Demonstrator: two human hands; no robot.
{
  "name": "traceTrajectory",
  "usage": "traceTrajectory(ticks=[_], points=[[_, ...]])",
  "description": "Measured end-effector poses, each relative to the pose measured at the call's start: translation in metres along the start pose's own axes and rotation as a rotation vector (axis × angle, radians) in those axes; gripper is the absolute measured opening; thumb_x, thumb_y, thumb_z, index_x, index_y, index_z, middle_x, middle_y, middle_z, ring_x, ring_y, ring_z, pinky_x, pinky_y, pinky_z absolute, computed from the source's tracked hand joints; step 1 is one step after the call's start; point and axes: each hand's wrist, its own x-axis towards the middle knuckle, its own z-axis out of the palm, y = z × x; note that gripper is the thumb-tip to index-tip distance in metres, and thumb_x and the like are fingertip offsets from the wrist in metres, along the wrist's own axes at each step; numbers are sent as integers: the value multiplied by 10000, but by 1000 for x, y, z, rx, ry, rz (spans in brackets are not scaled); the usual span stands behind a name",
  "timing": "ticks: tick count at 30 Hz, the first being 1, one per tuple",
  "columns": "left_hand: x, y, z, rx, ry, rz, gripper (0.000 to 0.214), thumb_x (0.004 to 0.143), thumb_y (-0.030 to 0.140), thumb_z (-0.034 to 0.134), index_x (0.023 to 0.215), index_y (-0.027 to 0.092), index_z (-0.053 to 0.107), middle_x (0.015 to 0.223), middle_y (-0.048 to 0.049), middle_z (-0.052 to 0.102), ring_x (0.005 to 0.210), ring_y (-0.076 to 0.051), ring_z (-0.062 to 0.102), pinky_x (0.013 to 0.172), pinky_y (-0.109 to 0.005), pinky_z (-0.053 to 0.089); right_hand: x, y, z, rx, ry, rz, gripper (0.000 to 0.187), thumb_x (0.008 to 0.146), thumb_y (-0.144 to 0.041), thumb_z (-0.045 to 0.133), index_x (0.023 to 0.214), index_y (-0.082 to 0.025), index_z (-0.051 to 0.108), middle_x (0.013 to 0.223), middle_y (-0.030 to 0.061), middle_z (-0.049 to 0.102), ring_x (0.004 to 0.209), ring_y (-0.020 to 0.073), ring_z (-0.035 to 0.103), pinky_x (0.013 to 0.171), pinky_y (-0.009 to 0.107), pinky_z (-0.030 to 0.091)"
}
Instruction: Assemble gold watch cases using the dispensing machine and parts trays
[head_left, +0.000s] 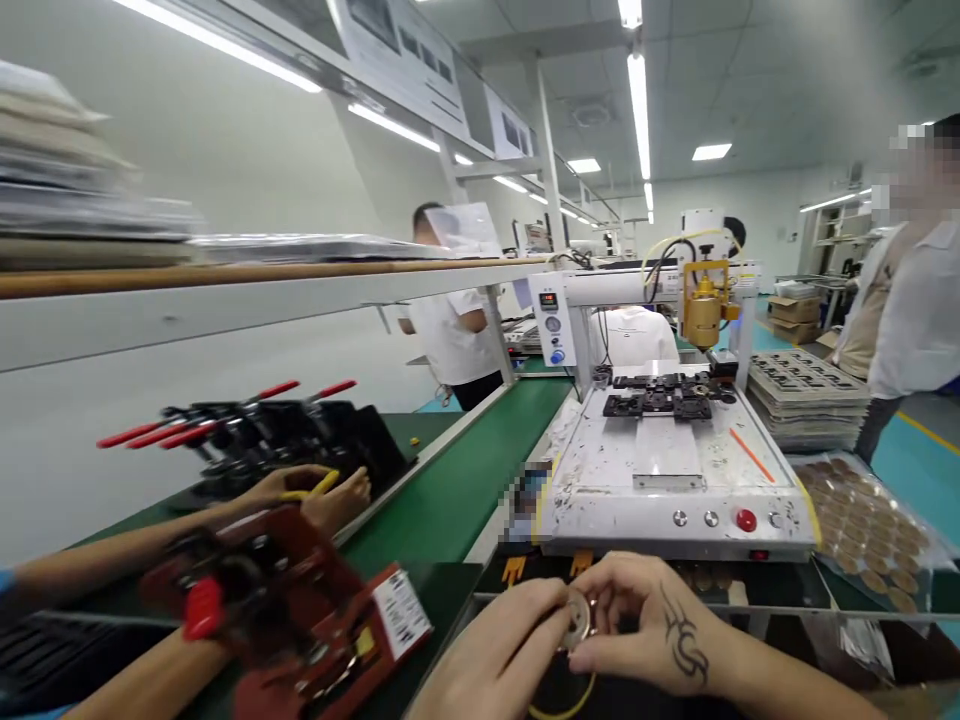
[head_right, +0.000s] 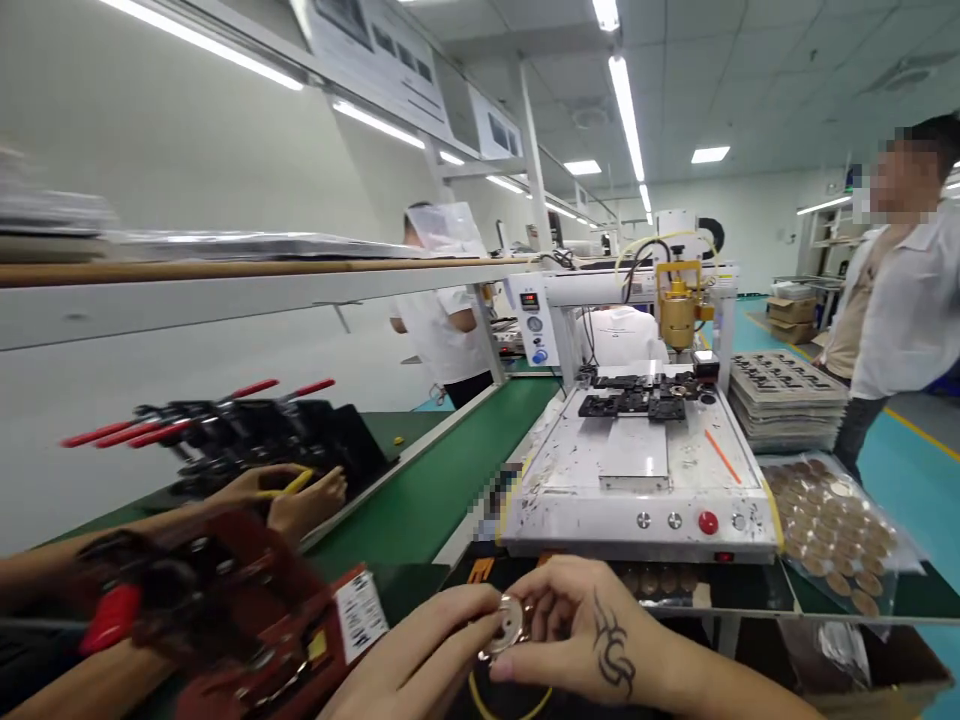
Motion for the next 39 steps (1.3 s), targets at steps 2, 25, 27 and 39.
traceTrajectory(ticks=[2, 25, 27, 39], points=[[36, 6, 17, -48, -14, 79, 321, 1131, 169, 424, 1174, 195, 741, 1084, -95, 803, 1001, -194, 772, 952, -237, 622, -12, -8, -23, -66, 92, -21, 446, 743, -400, 993, 1099, -205, 809, 898, 2, 702, 723, 145, 617, 664, 273, 516], [331, -79, 226, -195, -752, -286, 378, 870, 476, 836, 1060, 153, 791, 1139, -128, 797, 1075, -309, 732, 982, -427, 575, -110, -68, -214, -865, 792, -46, 351, 928, -468, 769, 1201, -249, 733, 876, 24, 696, 734, 210, 637, 629, 330, 537], [340, -83, 232, -182, -839, -290, 354, 900, 476, 831, 1032, 151, 779, 1066, -92, 795, 990, -258, 739, 930, -415, 589, -116, -70, -221, -858, 800, -23, 366, 928, -480, 771, 1207, -246, 730, 880, 29, 700, 745, 216, 646, 636, 335, 538], [351, -77, 205, -357, -645, -330, 230, 872, 347, 815, 971, 151, 745, 932, -47, 773, 856, -204, 718, 817, -343, 581, 21, -39, -301, -1021, 511, -2, 259, 891, -376, 799, 1036, -186, 699, 887, 14, 652, 768, 187, 605, 712, 326, 515]])
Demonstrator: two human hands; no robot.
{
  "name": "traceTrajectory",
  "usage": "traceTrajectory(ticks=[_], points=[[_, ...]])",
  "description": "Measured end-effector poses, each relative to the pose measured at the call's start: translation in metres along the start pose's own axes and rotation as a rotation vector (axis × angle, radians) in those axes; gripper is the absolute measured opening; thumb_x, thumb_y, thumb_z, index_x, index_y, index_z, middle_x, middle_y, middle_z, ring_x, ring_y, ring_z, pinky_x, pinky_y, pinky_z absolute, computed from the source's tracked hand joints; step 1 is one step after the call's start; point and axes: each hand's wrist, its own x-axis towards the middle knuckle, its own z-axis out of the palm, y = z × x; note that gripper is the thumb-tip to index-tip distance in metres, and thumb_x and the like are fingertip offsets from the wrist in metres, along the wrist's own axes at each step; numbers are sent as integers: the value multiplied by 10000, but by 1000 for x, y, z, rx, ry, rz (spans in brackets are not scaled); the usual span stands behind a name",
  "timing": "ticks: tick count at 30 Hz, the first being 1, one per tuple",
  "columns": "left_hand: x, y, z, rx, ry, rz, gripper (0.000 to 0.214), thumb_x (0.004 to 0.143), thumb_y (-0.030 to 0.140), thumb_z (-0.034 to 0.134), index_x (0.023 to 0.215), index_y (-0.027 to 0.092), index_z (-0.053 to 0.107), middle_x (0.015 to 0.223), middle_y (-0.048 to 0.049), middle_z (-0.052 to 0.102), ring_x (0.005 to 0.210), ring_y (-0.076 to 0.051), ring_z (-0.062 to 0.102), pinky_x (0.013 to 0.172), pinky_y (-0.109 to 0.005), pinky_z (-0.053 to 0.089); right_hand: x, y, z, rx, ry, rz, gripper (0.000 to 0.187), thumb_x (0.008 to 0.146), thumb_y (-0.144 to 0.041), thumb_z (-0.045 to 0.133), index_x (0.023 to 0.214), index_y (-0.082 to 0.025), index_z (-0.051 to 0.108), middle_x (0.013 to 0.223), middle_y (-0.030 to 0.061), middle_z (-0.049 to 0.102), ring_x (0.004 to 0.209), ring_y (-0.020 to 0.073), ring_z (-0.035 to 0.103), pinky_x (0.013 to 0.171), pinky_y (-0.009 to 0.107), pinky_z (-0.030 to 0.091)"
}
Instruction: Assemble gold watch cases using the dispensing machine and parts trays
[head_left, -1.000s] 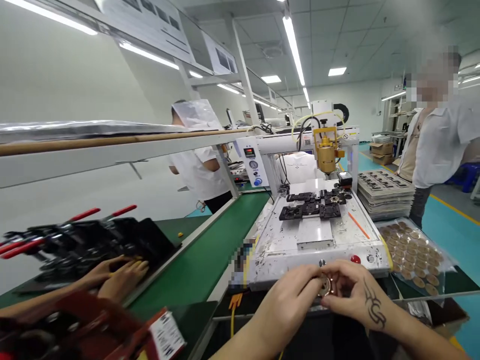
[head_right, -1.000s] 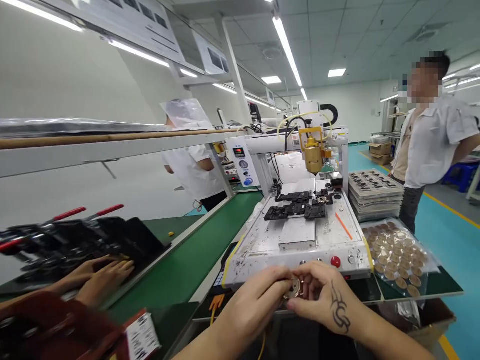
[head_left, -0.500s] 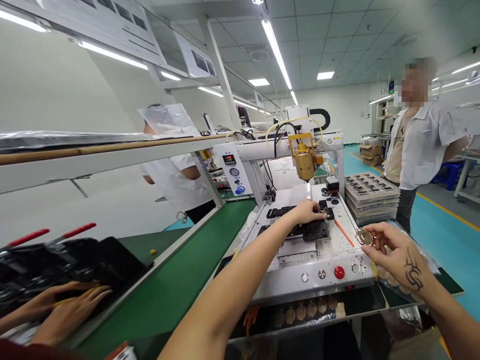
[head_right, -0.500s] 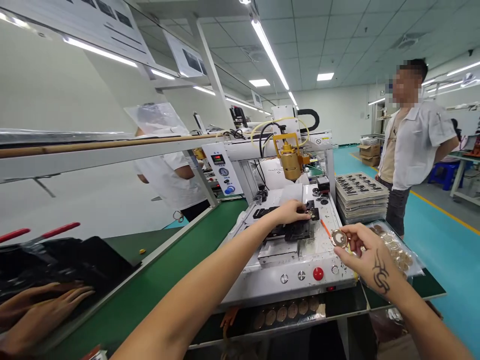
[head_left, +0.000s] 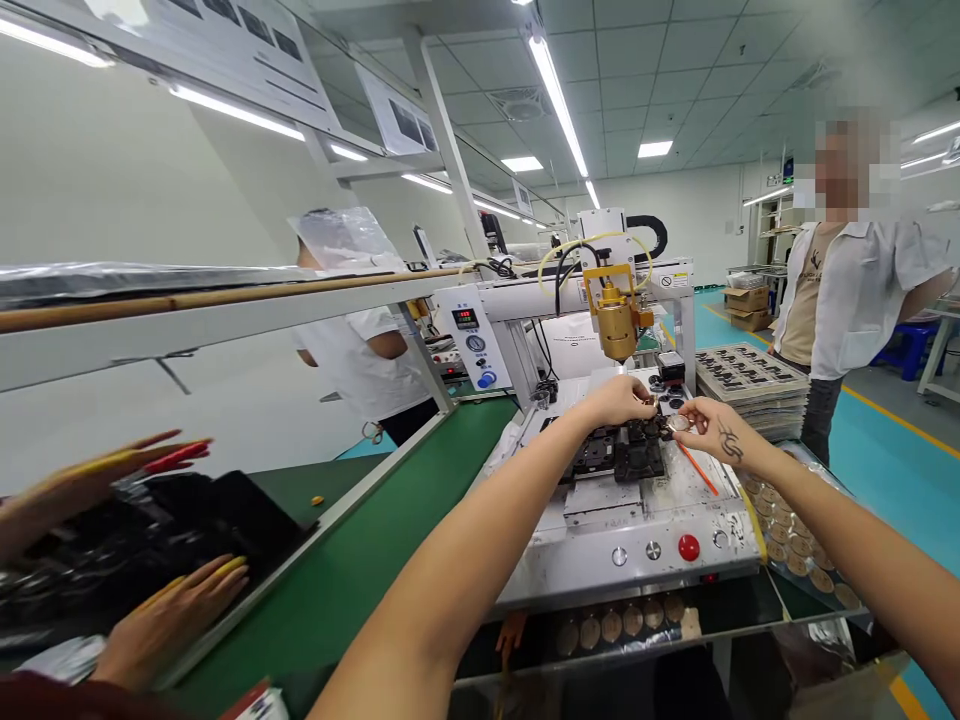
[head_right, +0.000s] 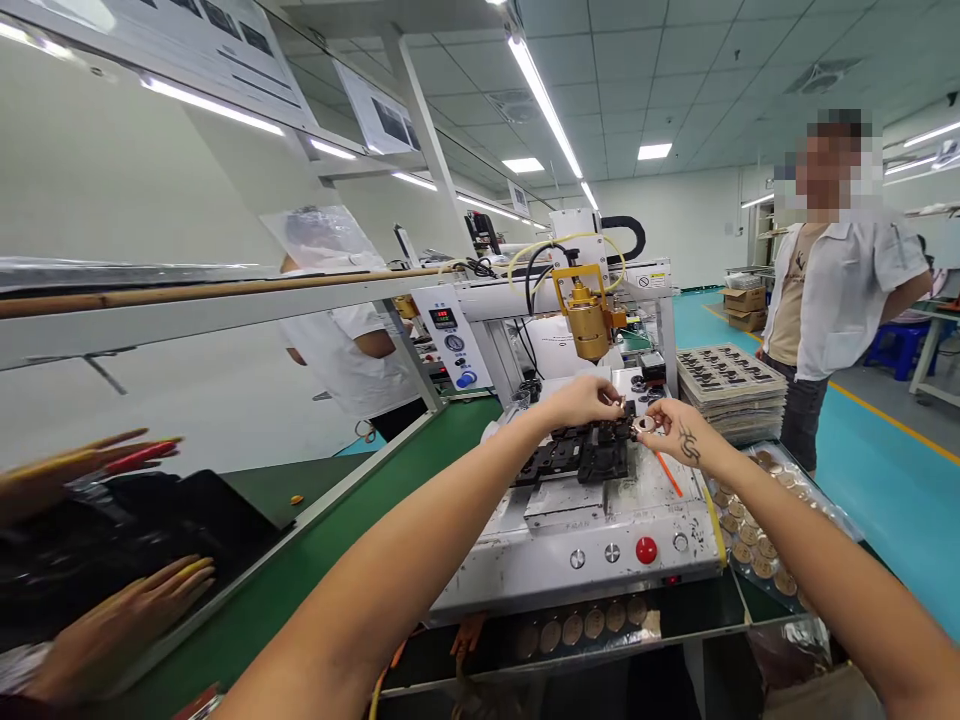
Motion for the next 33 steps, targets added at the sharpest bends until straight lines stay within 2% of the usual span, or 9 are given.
traceTrajectory(ticks=[5, 8, 11, 18, 23, 25, 27, 29, 33], points=[[-57, -11, -29, -204, 194, 59, 317, 832, 343, 752, 1081, 154, 701, 1059, -99, 792, 918, -210, 737, 824, -322, 577, 56, 16, 22, -40, -330, -26, 237, 1024, -384, 755, 1071, -156, 709, 969, 17, 716, 799, 169, 690, 745, 336, 604], [-97, -13, -38, -259, 231, 81, 315, 832, 365, 754, 1071, 174, 683, 1027, -82, 784, 898, -201, 724, 837, -337, 581, 72, 19, 22, -58, -480, -58, 257, 1046, -398, 737, 1120, -152, 722, 1011, 29, 742, 821, 175, 721, 757, 345, 631], [-137, -12, -41, -275, 242, 82, 299, 834, 376, 755, 1056, 189, 684, 967, -52, 763, 852, -186, 696, 808, -336, 573, 76, 19, 19, -72, -547, -108, 276, 1046, -417, 735, 1116, -150, 738, 1020, 32, 759, 844, 188, 737, 778, 358, 636], [-221, -12, -40, -269, 261, 8, 263, 871, 368, 706, 1090, 225, 676, 965, -18, 754, 851, -183, 690, 814, -343, 583, 65, 18, 25, -172, -406, -157, 279, 1054, -435, 713, 1133, -170, 737, 1121, 64, 758, 1000, 227, 733, 931, 442, 610], [-251, -5, -33, -288, 340, -17, 252, 862, 346, 700, 1081, 223, 689, 932, -16, 749, 815, -183, 684, 782, -333, 603, 63, 7, 30, -187, -272, -140, 258, 1013, -433, 750, 1023, -175, 749, 999, 45, 731, 939, 226, 695, 903, 421, 575], [-260, -4, -23, -314, 383, -10, 256, 865, 347, 699, 1085, 219, 689, 919, -13, 736, 810, -180, 685, 786, -328, 611, 50, -2, 27, -181, -159, -123, 247, 997, -424, 751, 1015, -178, 775, 950, 63, 702, 953, 256, 672, 909, 417, 542], [-273, -7, -6, -334, 427, -16, 246, 867, 333, 693, 1085, 221, 688, 910, -10, 727, 813, -180, 690, 792, -323, 615, 19, -11, 21, -176, -15, -105, 256, 1025, -409, 689, 1094, -181, 781, 990, 95, 679, 1008, 285, 650, 928, 417, 513], [-291, -14, 18, -342, 465, -46, 250, 869, 310, 695, 1104, 224, 690, 919, -13, 729, 820, -183, 700, 792, -319, 617, -32, -20, 14, -173, 121, -83, 279, 1064, -407, 608, 1171, -187, 743, 1050, 108, 659, 1023, 288, 632, 921, 417, 501], [-314, -28, 86, -428, 427, -69, 255, 880, 272, 687, 1129, 220, 679, 925, -17, 742, 780, -176, 698, 744, -310, 616, -139, -20, 10, -203, 315, -14, 309, 999, -530, 711, 1021, -222, 692, 985, 76, 630, 919, 286, 599, 841, 424, 484]])
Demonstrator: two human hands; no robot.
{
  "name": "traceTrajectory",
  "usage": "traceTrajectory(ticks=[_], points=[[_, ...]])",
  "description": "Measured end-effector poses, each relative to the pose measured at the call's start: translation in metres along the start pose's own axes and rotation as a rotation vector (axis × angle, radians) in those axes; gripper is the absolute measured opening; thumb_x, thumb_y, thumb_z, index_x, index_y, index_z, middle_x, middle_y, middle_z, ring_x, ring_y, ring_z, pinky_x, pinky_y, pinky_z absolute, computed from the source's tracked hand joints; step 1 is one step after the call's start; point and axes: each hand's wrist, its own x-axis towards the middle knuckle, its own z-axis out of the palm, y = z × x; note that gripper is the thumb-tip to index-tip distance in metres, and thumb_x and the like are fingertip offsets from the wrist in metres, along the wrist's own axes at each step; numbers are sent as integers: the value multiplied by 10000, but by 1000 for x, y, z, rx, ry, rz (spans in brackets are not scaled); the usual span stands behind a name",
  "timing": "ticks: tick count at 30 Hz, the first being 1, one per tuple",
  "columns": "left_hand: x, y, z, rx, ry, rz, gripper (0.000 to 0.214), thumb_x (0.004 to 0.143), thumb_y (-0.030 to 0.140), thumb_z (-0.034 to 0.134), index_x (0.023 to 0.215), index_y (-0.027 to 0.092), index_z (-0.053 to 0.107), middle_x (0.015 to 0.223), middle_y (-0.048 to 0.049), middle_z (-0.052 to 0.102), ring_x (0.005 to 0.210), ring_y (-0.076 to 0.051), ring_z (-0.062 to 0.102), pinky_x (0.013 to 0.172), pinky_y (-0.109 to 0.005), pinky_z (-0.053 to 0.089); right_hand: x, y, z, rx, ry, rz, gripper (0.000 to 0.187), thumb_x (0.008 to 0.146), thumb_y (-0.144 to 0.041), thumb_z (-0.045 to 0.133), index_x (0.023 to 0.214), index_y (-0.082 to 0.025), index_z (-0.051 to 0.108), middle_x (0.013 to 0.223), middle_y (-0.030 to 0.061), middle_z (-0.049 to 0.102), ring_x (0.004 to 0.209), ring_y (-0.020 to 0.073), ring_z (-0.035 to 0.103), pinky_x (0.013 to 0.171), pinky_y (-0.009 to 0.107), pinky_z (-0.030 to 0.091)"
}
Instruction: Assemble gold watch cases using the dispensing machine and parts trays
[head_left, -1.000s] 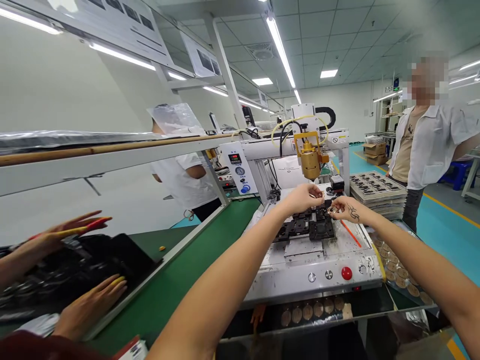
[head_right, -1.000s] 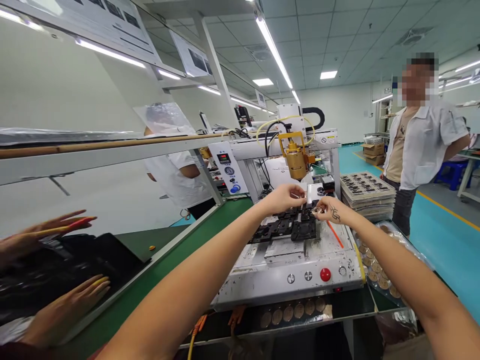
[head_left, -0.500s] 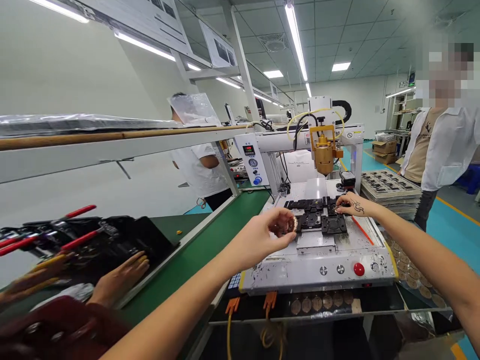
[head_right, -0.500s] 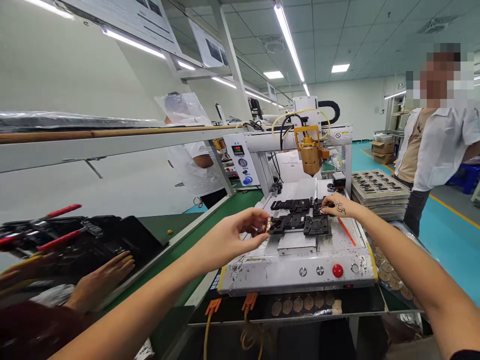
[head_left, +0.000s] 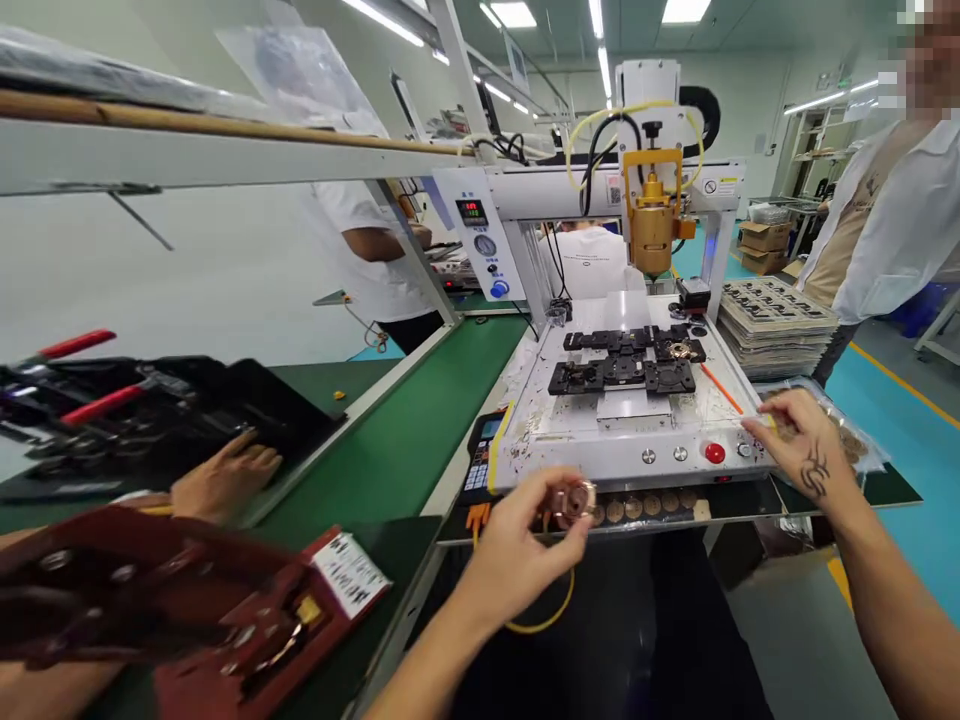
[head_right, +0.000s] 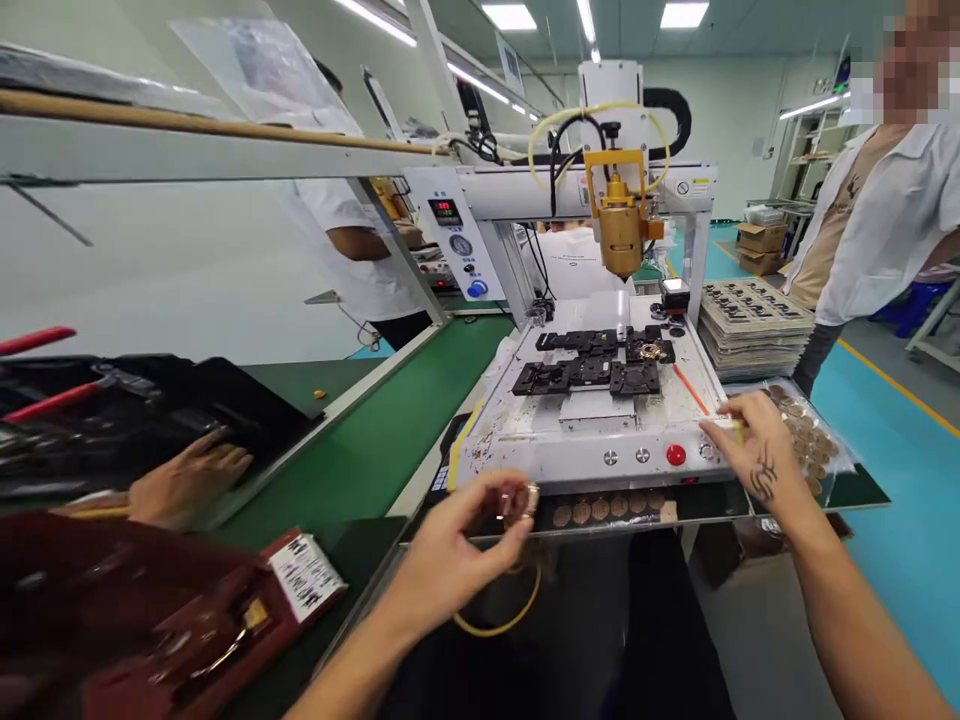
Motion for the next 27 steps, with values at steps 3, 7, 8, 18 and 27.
traceTrajectory(ticks=[3, 7, 8, 18, 27], points=[[-6, -25, 56, -33, -216, 30, 251, 854, 229, 704, 1103, 221, 672, 993, -35, 781, 857, -199, 739, 817, -334, 626, -41, 7, 1, -56, 94, 68, 411, 941, -655, 728, 921, -250, 663, 944, 70, 612, 948, 320, 581, 899, 484, 478], [7, -53, 128, -2, -416, 87, 292, 774, 188, 806, 1040, 225, 690, 1340, -129, 769, 1249, -327, 727, 1097, -459, 574, -63, -7, 15, -51, 128, 103, 324, 1004, -560, 688, 982, -240, 637, 1015, 105, 639, 1024, 338, 587, 962, 521, 478], [8, -58, 139, 0, -426, 94, 307, 753, 172, 824, 1027, 219, 693, 1423, -155, 733, 1347, -359, 678, 1174, -500, 525, -70, -16, 17, -33, 95, 97, 273, 1035, -508, 659, 987, -241, 636, 992, 98, 652, 986, 321, 607, 927, 493, 501], [-17, -76, 135, 9, -473, 119, 401, 796, 180, 792, 1183, 235, 700, 1606, -146, 613, 1541, -325, 529, 1329, -531, 366, -128, -42, 66, 137, -402, -61, 200, 1110, -284, 543, 1171, -246, 730, 1069, 108, 753, 1015, 287, 719, 931, 444, 611], [-1, -80, 142, 4, -533, 106, 344, 778, 144, 789, 1103, 220, 705, 1634, -165, 580, 1600, -323, 449, 1359, -537, 316, -131, -5, 91, 128, -511, -223, 264, 1112, -315, 569, 1238, -220, 781, 1137, 152, 779, 1002, 304, 692, 923, 483, 579]])
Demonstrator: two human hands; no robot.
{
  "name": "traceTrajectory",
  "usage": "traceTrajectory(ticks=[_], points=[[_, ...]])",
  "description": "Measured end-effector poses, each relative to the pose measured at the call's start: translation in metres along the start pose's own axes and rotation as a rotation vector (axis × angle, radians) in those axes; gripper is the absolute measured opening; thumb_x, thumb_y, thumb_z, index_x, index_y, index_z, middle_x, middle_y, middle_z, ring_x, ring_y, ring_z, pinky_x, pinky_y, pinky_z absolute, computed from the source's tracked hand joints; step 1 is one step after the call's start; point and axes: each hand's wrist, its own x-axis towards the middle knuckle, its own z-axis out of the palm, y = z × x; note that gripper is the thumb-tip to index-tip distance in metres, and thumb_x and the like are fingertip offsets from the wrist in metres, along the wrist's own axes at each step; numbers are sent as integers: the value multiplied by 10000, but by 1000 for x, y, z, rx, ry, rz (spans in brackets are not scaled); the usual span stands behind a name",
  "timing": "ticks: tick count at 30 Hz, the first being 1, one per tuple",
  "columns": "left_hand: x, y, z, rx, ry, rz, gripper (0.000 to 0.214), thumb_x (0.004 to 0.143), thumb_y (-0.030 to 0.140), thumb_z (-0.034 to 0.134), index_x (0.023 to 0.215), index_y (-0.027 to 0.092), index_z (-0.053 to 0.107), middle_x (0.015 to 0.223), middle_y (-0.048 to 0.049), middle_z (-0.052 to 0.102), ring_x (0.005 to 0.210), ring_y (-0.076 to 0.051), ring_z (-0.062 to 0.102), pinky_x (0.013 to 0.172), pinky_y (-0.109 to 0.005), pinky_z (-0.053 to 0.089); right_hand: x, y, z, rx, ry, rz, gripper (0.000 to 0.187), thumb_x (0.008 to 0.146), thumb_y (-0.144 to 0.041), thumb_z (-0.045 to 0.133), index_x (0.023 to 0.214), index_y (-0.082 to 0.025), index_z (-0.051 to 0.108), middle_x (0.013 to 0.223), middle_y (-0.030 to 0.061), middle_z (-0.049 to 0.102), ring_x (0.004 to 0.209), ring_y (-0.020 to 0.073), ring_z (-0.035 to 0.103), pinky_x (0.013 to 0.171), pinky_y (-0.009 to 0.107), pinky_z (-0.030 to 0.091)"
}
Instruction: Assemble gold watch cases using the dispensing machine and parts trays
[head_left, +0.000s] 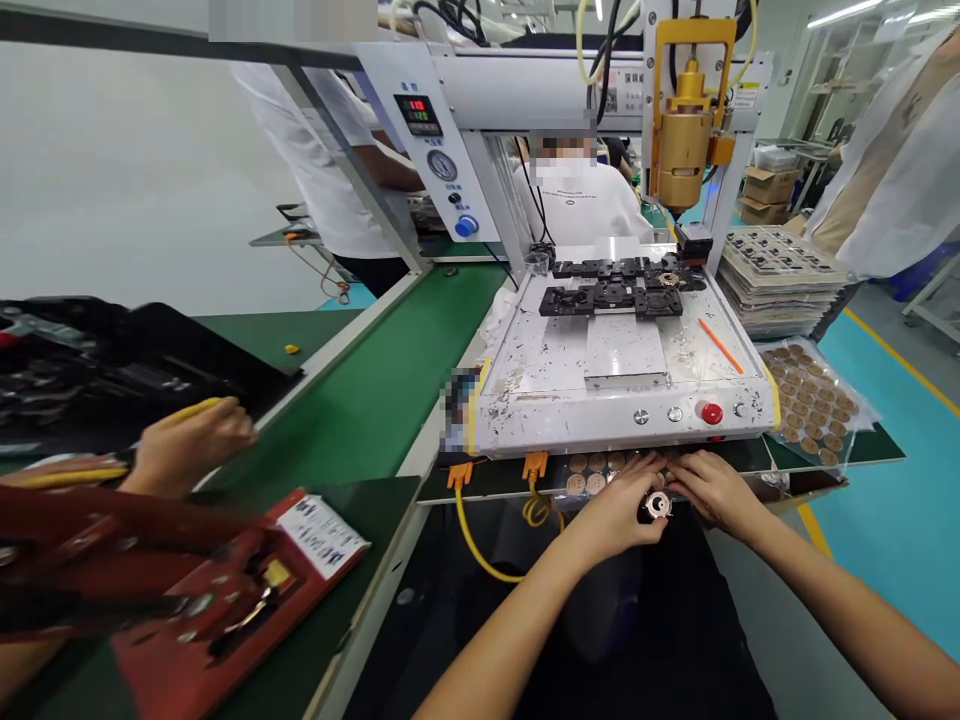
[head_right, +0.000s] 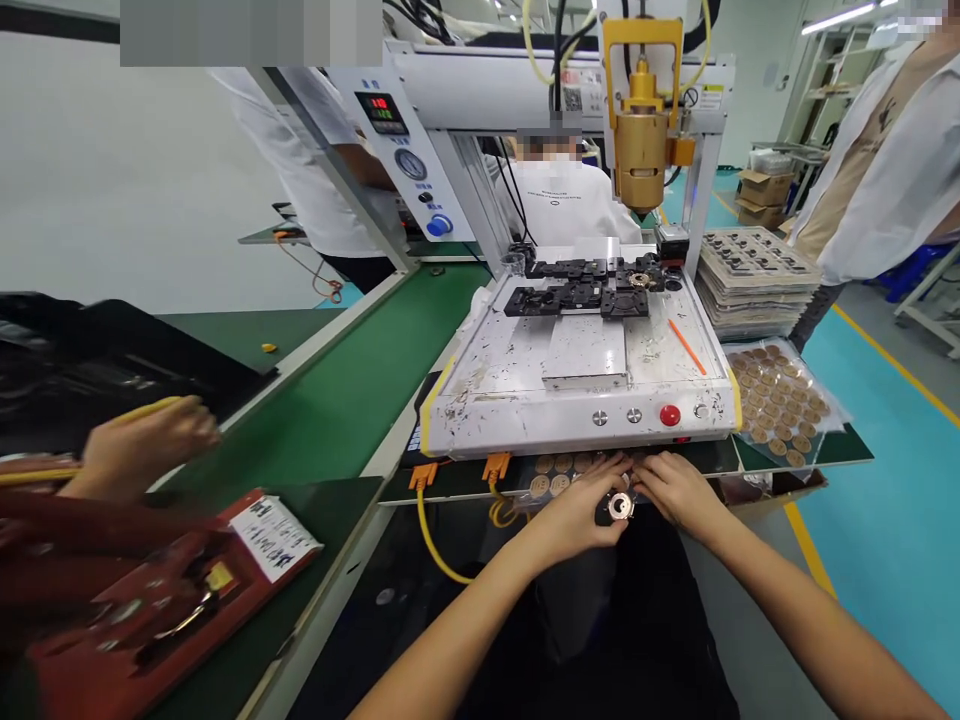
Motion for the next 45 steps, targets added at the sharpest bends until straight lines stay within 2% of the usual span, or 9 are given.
traceTrajectory(ticks=[8, 13, 16, 20, 23, 25, 28, 36, 45], points=[[0, 5, -12, -46, -59, -22, 320, 786, 152, 792, 1075, 248, 695, 1638, -97, 588, 1594, -339, 454, 1355, -513, 319, -48, -23, 11, 174, 112, 45, 246, 1077, -302, 577, 1060, -257, 818, 972, 109, 829, 794, 261, 728, 709, 425, 594], [16, 4, 0, -28, 122, -81, 269, 832, 164, 756, 1082, 220, 678, 1343, -144, 744, 1282, -364, 701, 1135, -506, 541, -54, -47, -18, 300, 282, 337, 183, 1091, -334, 588, 1034, -246, 738, 1082, 135, 776, 1013, 292, 739, 888, 461, 604], [21, 9, 5, -50, 190, -97, 280, 842, 163, 742, 1108, 208, 671, 1187, -131, 764, 1166, -359, 731, 1058, -503, 568, -42, -51, -36, 407, 317, 534, 223, 1115, -412, 569, 1130, -227, 692, 936, 88, 736, 853, 248, 730, 757, 377, 613], [-1, 29, 1, -164, 266, -113, 307, 902, 208, 720, 1201, 212, 652, 1158, -99, 772, 1085, -296, 753, 1006, -455, 593, -22, -66, -54, 548, 272, 640, 376, 1094, -521, 593, 1279, -218, 718, 820, 39, 705, 687, 195, 668, 618, 307, 574], [-29, 51, -9, -637, 320, -244, 348, 908, 287, 784, 1214, 211, 634, 1077, -62, 783, 943, -231, 785, 876, -374, 642, -7, -87, -58, 768, 270, 657, 404, 1024, -530, 714, 1311, -247, 729, 877, 32, 735, 647, 166, 637, 589, 298, 560], [-46, 65, -16, -1000, 348, -362, 457, 828, 289, 898, 1194, 195, 642, 1058, -60, 794, 916, -225, 808, 842, -345, 657, 3, -98, -56, 979, 268, 683, 371, 941, -494, 831, 1194, -239, 739, 855, 18, 737, 600, 146, 618, 546, 286, 546], [-65, 84, -25, -1251, 405, -467, 574, 708, 223, 1013, 1176, 159, 687, 1067, -84, 824, 965, -244, 831, 897, -328, 660, 16, -108, -49, 1177, 195, 721, 331, 858, -439, 926, 960, -216, 703, 707, -18, 700, 531, 135, 603, 497, 270, 526], [-97, 99, -36, -1394, 513, -459, 544, 858, 441, 934, 1270, 125, 771, 1244, -184, 826, 1119, -328, 818, 1025, -436, 653, 26, -129, -45, 1080, 75, 648, 297, 969, -479, 823, 959, -197, 730, 662, -12, 725, 581, 145, 697, 652, 289, 592], [-113, 97, -29, -1354, 523, -345, 449, 946, 423, 855, 1330, 199, 787, 1266, -150, 826, 1246, -348, 764, 1113, -504, 618, 21, -138, -46, 1254, -192, 714, 379, 1009, -535, 750, 847, -213, 631, 607, -28, 647, 488, 123, 559, 513, 263, 469]])
